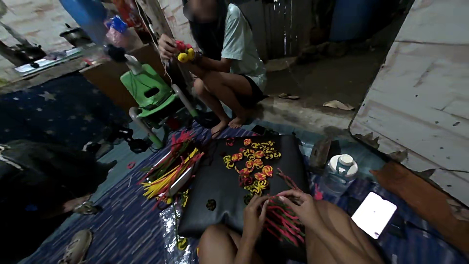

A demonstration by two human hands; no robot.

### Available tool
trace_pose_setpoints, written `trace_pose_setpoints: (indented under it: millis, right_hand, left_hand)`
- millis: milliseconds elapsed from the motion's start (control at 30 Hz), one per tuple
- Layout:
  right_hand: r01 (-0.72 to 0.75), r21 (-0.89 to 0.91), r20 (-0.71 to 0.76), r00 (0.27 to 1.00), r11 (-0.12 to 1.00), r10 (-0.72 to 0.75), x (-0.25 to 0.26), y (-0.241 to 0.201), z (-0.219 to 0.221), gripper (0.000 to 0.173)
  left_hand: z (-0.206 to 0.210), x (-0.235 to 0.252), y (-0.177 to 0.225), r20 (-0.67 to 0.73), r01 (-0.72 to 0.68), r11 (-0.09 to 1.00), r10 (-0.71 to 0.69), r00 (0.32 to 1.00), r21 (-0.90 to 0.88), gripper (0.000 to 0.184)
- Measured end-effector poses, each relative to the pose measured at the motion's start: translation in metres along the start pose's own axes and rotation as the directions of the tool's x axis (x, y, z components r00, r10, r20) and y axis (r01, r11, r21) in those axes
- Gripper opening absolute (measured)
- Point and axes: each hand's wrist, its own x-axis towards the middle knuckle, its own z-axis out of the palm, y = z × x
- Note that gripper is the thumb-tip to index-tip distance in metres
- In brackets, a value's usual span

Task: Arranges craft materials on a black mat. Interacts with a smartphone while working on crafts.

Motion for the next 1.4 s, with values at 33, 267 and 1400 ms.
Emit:
trace_pose_setpoints:
  millis: [33, 267, 1400]
  right_hand:
    - [0.008, -0.007, 0.001, 1.0, 1.0, -0.008, -0.001, 0.001, 0.0, 0.014]
    - [0.062, -0.048, 0.006, 0.998, 0.997, -0.062, -0.001, 0.006, -0.006, 0.018]
    - [-0.029, -0.154, 0.102, 0.994, 0.988, 0.045, 0.0, 0.001, 0.002, 0.02]
  left_hand:
    - [0.0, 0.0, 0.0, 0.01, -0.005, 1.0, 0.005, 1.0, 0.008, 0.02]
    - [0.003, -0.002, 0.003, 0.074, -0.018, 0.999, 0.02, 0.997, -0.029, 0.021]
    - [0.002, -0.002, -0.009, 0.222, -0.031, 0.988, 0.065, 0.973, -0.155, 0.024]
